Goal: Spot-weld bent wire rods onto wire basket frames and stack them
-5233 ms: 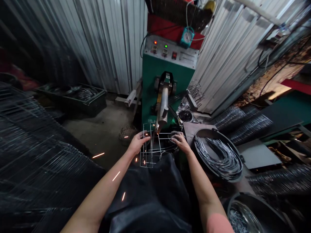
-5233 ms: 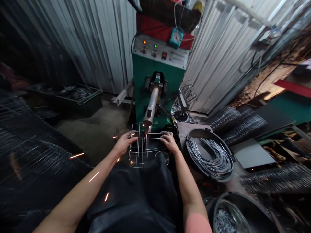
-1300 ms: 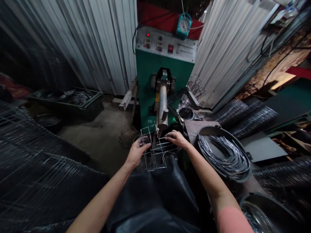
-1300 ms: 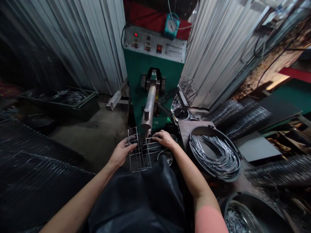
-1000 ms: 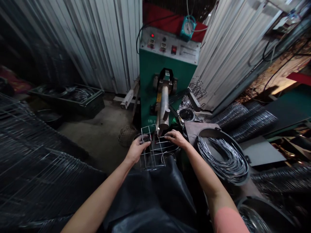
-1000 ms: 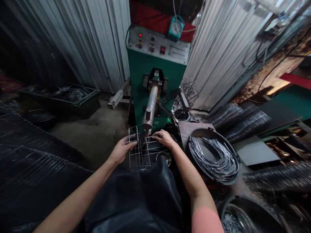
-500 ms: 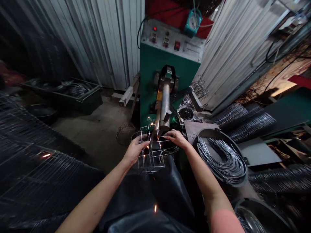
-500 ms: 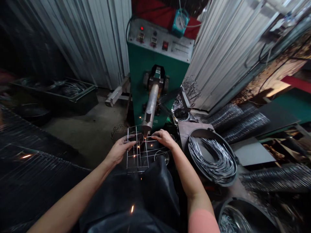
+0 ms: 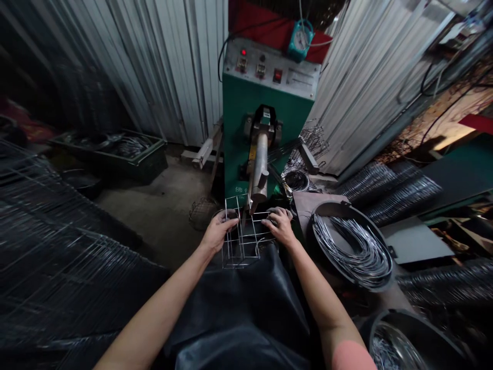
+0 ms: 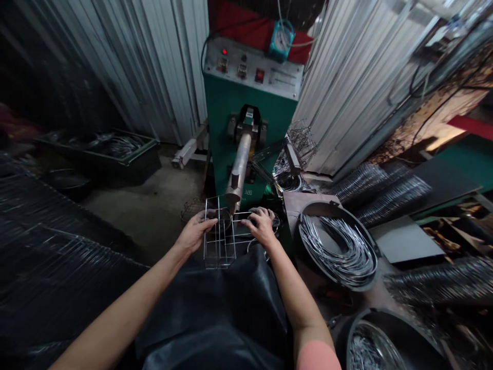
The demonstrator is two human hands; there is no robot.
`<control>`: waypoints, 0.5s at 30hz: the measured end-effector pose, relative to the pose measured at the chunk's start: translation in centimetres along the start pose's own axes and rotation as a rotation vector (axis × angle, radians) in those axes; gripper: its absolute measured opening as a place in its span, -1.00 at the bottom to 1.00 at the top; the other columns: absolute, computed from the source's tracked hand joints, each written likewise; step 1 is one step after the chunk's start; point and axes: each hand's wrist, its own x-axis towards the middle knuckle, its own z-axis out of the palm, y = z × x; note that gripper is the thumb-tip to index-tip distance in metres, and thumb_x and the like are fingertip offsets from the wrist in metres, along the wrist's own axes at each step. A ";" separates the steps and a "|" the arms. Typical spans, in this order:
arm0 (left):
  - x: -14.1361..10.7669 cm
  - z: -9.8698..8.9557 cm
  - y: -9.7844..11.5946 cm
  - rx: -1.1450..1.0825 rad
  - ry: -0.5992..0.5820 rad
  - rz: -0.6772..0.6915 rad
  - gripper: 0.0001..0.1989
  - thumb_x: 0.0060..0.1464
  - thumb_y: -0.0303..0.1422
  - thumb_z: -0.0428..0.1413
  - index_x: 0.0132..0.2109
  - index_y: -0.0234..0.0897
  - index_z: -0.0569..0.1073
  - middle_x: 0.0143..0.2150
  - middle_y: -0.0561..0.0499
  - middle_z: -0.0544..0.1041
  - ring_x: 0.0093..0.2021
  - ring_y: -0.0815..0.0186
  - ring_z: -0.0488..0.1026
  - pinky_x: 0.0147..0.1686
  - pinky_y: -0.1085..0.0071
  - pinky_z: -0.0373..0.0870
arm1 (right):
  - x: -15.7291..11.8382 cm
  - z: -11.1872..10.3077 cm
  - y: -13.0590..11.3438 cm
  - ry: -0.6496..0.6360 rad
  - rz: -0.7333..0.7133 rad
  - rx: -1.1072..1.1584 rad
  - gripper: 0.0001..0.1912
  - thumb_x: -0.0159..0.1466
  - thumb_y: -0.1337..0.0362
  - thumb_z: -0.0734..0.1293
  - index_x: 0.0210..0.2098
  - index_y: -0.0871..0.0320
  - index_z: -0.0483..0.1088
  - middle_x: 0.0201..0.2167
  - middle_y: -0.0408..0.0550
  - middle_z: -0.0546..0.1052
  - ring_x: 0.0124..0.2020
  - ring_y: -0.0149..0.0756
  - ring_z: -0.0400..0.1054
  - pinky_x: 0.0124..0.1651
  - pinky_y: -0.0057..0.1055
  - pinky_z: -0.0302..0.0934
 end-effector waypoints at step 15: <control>0.1 0.7 0.8 -0.080 0.099 0.027 -0.58 -0.52 -0.39 0.34 -0.45 -0.31 0.29 -0.53 0.17 0.35 -0.53 0.53 0.29 -0.54 0.61 0.20 | 1.4 0.1 0.9 -0.059 -0.058 0.037 -0.80 0.23 0.11 0.32 -0.43 0.05 0.48 -0.10 -0.07 0.45 0.05 -0.14 0.16 0.12 -0.11 -0.12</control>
